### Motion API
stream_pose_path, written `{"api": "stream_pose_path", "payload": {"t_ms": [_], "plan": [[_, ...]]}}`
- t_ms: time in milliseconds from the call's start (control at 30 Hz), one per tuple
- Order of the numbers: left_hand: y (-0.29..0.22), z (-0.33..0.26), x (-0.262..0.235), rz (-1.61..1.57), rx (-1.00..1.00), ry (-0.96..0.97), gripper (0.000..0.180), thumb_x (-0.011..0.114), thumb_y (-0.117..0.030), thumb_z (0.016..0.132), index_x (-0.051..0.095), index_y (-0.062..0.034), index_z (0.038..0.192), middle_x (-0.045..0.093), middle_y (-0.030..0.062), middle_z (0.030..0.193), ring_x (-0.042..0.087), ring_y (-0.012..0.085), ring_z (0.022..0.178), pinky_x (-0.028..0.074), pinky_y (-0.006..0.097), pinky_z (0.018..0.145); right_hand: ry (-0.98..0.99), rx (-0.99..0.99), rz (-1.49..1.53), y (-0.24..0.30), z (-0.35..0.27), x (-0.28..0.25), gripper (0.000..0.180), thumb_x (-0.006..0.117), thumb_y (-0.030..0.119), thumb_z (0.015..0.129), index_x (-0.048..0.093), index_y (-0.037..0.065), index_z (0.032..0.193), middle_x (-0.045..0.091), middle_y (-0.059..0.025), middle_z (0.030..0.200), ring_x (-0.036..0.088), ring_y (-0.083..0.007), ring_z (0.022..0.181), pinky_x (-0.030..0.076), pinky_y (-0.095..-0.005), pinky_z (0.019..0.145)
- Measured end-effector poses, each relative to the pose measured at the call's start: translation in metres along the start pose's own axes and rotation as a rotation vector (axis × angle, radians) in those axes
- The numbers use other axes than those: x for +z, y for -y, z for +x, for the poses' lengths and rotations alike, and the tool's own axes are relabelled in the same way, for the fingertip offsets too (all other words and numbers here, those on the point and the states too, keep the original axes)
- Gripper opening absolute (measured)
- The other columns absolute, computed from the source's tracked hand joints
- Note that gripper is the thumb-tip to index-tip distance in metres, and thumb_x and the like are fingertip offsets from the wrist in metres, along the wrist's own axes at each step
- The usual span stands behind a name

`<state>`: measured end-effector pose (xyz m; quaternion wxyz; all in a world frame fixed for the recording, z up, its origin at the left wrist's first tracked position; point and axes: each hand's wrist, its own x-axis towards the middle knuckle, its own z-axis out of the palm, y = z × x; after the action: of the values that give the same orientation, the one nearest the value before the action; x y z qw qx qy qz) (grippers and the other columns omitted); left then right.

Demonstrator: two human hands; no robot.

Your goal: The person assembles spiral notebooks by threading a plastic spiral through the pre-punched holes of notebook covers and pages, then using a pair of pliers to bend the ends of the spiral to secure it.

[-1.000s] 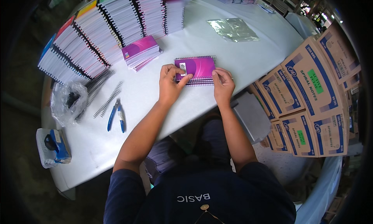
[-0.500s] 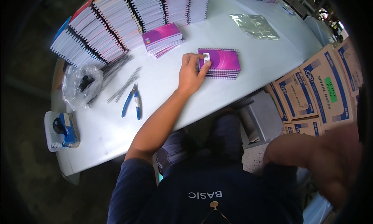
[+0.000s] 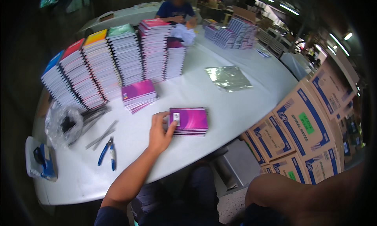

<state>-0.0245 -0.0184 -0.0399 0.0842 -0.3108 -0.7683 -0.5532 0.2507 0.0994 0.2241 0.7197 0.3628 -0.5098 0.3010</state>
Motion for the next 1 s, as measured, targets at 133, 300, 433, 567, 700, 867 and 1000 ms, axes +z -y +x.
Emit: {"api": "stream_pose_path", "payload": {"t_ms": [133,300,433,567,700,867,1000], "plan": [[0.018,-0.004,0.001,0.028,-0.048,0.002,0.056,0.060,-0.026,0.090,0.038,0.0010,0.135,0.052,0.0172,0.117,0.055,0.0251,0.099,0.046,0.036,0.085,0.018,0.124,-0.349,-0.049,-0.048,-0.009,0.063,0.068,0.038,0.077,0.051,0.000,0.125,0.052,-0.0145,0.128,0.049,-0.0263,0.118,0.035,-0.0387,0.103],[0.013,-0.016,0.003,0.053,-0.085,0.079,0.061,0.058,-0.029,0.091,0.036,0.0045,0.136,0.048,0.0269,0.127,0.052,0.0356,0.115,0.041,0.040,0.097,0.028,0.278,-0.536,-0.084,-0.096,-0.029,0.070,0.071,0.040,0.073,0.050,0.000,0.126,0.050,-0.0144,0.130,0.046,-0.0272,0.121,0.033,-0.0396,0.105],[0.006,0.003,0.012,-0.118,-0.080,0.080,0.060,0.059,-0.028,0.090,0.038,0.0061,0.134,0.050,0.0281,0.125,0.052,0.0374,0.115,0.042,0.041,0.098,0.041,0.106,-0.442,-0.072,-0.068,-0.011,0.075,0.074,0.042,0.071,0.050,0.000,0.127,0.049,-0.0143,0.132,0.044,-0.0280,0.124,0.031,-0.0403,0.106],[0.023,0.006,0.003,0.086,0.004,0.006,0.060,0.054,-0.039,0.091,0.044,0.0057,0.129,0.052,0.0278,0.123,0.053,0.0413,0.110,0.041,0.042,0.096,0.069,0.105,-0.448,-0.084,-0.090,0.001,0.080,0.077,0.044,0.068,0.049,-0.001,0.128,0.048,-0.0142,0.134,0.042,-0.0287,0.127,0.029,-0.0410,0.108],[0.009,0.008,-0.010,0.133,0.061,-0.006,0.071,0.069,-0.041,0.079,0.042,0.0003,0.131,0.045,0.0227,0.130,0.045,0.0380,0.120,0.039,0.042,0.099,0.450,0.517,-0.379,-0.122,-0.125,0.012,0.085,0.080,0.046,0.065,0.049,-0.001,0.129,0.047,-0.0141,0.136,0.040,-0.0295,0.129,0.028,-0.0417,0.109],[-0.011,0.000,-0.014,0.175,0.141,0.165,0.091,0.081,-0.037,0.066,0.035,-0.0041,0.137,0.035,0.0208,0.138,0.042,0.0370,0.124,0.039,0.041,0.101,1.629,1.050,-0.624,-0.166,-0.213,0.010,0.137,0.088,0.049,0.040,0.014,0.008,0.148,0.030,-0.0241,0.145,0.020,-0.0390,0.139,0.009,-0.0485,0.114],[-0.011,-0.003,-0.011,0.187,0.102,0.245,0.097,0.084,-0.035,0.062,0.031,-0.0043,0.139,0.032,0.0223,0.140,0.042,0.0399,0.123,0.042,0.044,0.098,1.980,1.063,-0.524,-0.185,-0.240,0.018,0.137,0.088,0.042,0.042,0.008,0.008,0.148,0.030,-0.0282,0.141,0.023,-0.0390,0.136,0.013,-0.0455,0.114]]}}
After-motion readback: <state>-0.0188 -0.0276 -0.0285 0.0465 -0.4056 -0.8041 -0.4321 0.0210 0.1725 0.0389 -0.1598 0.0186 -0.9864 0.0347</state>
